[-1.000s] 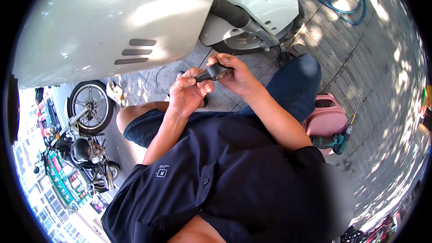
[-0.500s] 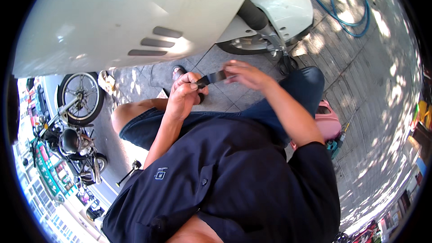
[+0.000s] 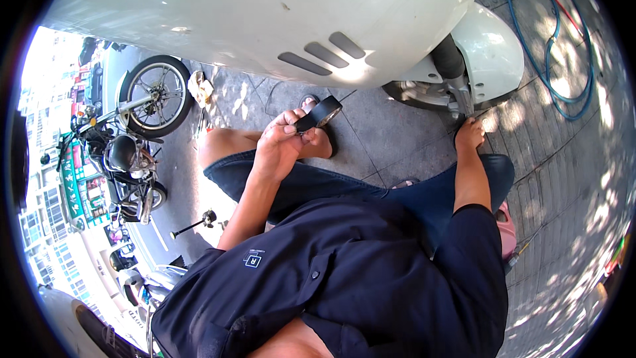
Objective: The person cuts electrical tape with scissors and wraps it around the wires on a scooter handlebar before securing the scooter's front cover back in place.
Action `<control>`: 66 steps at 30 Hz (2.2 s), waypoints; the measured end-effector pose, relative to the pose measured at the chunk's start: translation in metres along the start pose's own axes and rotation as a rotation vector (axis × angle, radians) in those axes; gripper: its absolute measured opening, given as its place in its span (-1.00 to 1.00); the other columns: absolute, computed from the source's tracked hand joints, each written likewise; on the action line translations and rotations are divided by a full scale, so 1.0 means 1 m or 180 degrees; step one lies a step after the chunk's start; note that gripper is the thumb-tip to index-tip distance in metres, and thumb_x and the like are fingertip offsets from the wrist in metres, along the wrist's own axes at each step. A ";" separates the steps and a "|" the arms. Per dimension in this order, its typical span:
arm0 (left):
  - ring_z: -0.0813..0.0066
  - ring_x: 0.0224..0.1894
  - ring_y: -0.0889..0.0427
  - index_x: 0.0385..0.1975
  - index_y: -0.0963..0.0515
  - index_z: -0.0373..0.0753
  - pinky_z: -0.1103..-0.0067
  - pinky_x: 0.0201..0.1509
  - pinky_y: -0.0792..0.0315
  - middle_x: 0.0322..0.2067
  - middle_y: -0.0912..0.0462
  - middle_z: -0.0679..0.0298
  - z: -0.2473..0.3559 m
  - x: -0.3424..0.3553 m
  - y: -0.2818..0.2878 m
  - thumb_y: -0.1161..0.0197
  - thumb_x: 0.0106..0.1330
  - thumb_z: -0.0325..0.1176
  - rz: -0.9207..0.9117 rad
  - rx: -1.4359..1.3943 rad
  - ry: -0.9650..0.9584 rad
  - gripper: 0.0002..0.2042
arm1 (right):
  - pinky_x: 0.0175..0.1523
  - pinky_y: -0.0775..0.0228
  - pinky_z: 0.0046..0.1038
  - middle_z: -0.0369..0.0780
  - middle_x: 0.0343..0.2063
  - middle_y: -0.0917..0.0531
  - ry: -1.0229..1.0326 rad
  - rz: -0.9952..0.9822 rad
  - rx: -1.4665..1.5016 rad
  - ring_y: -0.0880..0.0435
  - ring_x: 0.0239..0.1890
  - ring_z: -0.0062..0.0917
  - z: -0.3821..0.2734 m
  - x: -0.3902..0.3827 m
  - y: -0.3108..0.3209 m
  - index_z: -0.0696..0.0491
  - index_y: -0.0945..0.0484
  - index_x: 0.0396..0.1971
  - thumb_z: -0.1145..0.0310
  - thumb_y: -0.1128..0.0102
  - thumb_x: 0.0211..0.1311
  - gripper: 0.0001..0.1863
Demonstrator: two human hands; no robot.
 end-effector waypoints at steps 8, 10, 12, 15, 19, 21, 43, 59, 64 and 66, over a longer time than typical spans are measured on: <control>0.39 -0.31 -0.54 -0.42 -0.45 -0.31 0.49 -0.12 -0.48 -0.23 -0.48 0.23 0.013 -0.006 0.013 -0.09 0.19 -0.50 0.0399 0.0272 -0.0122 -0.97 | -0.20 -0.61 -0.31 0.02 -0.17 -0.61 -0.0433 -0.0083 0.1003 -0.70 -0.17 -0.22 -0.017 -0.022 -0.013 0.23 -0.14 0.13 0.33 -0.12 0.19 -0.42; 0.42 -0.33 -0.55 -0.43 -0.46 -0.30 0.52 -0.15 -0.50 -0.21 -0.48 0.25 0.013 -0.005 0.017 -0.08 0.19 -0.52 0.0508 0.0233 -0.0131 -0.97 | -0.41 -0.61 -0.25 0.00 -0.29 -0.63 -0.0841 -0.1111 0.2447 -0.72 -0.39 -0.25 -0.033 -0.043 -0.038 0.21 -0.29 0.03 0.34 -0.25 -0.03 -0.41; 0.41 -0.33 -0.55 -0.42 -0.46 -0.31 0.50 -0.16 -0.52 -0.20 -0.46 0.25 0.012 -0.001 0.019 -0.08 0.20 -0.52 0.0540 0.0221 -0.0078 -0.96 | -0.60 -0.52 -0.30 -0.12 -0.50 -0.60 -0.0630 -0.2664 0.3584 -0.59 -0.64 -0.33 -0.084 -0.091 -0.049 0.19 -0.49 -0.44 0.37 -0.25 -0.08 -0.76; 0.40 -0.33 -0.55 -0.41 -0.46 -0.32 0.49 -0.15 -0.52 -0.22 -0.47 0.23 0.016 0.007 0.020 -0.09 0.21 -0.50 0.0547 0.0225 -0.0136 -0.96 | -0.39 -0.55 -0.41 -0.17 -0.48 -0.63 -0.0346 -0.4650 0.4154 -0.63 -0.48 -0.40 -0.138 -0.186 -0.005 0.09 -0.52 -0.36 0.39 -0.09 0.12 -0.88; 0.39 -0.31 -0.56 -0.40 -0.44 -0.32 0.49 -0.13 -0.52 -0.28 -0.50 0.19 0.032 0.005 0.019 -0.10 0.23 -0.47 0.0453 0.0139 -0.0342 -0.94 | -0.28 -0.44 -0.51 -0.26 -0.32 -0.60 0.1791 -0.5008 0.4508 -0.57 -0.42 -0.55 -0.169 -0.271 0.131 0.04 -0.26 0.19 0.25 -0.21 0.23 -0.44; 0.36 -0.30 -0.57 -0.40 -0.44 -0.32 0.46 -0.13 -0.52 -0.29 -0.50 0.19 0.040 0.003 0.020 -0.08 0.23 -0.48 0.0456 0.0113 -0.0393 -0.95 | -0.28 -0.40 -0.53 -0.28 -0.37 -0.54 0.3494 -0.4728 0.4674 -0.50 -0.45 -0.62 -0.173 -0.306 0.211 0.09 -0.24 0.22 0.11 -0.23 0.25 -0.36; 0.35 -0.24 -0.57 -0.32 -0.42 -0.33 0.40 -0.06 -0.50 -0.27 -0.48 0.21 0.029 0.002 0.029 -0.07 0.25 -0.48 0.0379 -0.0108 -0.0381 -0.92 | -0.38 -0.33 -0.67 -0.31 -0.42 -0.54 0.3526 -0.4337 0.4494 -0.45 -0.55 -0.71 -0.198 -0.324 0.259 0.11 -0.36 0.10 -0.13 -0.06 0.31 -0.38; 0.37 -0.22 -0.63 -0.40 -0.47 -0.32 0.51 -0.14 -0.58 -0.06 -0.45 0.22 0.013 0.005 0.057 -0.08 0.23 -0.54 0.0701 0.1169 -0.0404 -0.97 | -0.49 -0.29 -0.69 -0.34 -0.53 -0.45 0.3168 -0.4582 0.4782 -0.41 -0.60 -0.73 -0.203 -0.312 0.243 0.10 -0.40 0.00 -0.11 -0.06 0.32 -0.45; 0.25 -0.10 -0.64 -0.40 -0.46 -0.33 0.40 -0.04 -0.60 0.08 -0.41 0.16 -0.004 0.013 0.040 -0.08 0.24 -0.52 0.0313 0.0454 -0.0034 -0.96 | -0.49 -0.28 -0.70 -0.36 -0.52 -0.46 0.3155 -0.4518 0.4827 -0.40 -0.60 -0.76 -0.198 -0.309 0.243 0.11 -0.40 -0.01 -0.09 -0.04 0.34 -0.46; 0.21 -0.06 -0.63 -0.40 -0.46 -0.34 0.35 -0.02 -0.60 0.11 -0.40 0.14 -0.004 0.015 0.038 -0.08 0.24 -0.52 0.0241 0.0330 -0.0023 -0.96 | -0.49 -0.27 -0.70 -0.37 -0.52 -0.44 0.3172 -0.4461 0.4858 -0.39 -0.60 -0.77 -0.197 -0.307 0.244 0.11 -0.40 -0.01 -0.09 -0.04 0.35 -0.47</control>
Point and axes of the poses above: each hand's wrist, its own x-axis towards the middle knuckle, its own y-axis out of the back of the hand, z = x × y, the point moved 9 cm from there along x, towards the middle knuckle
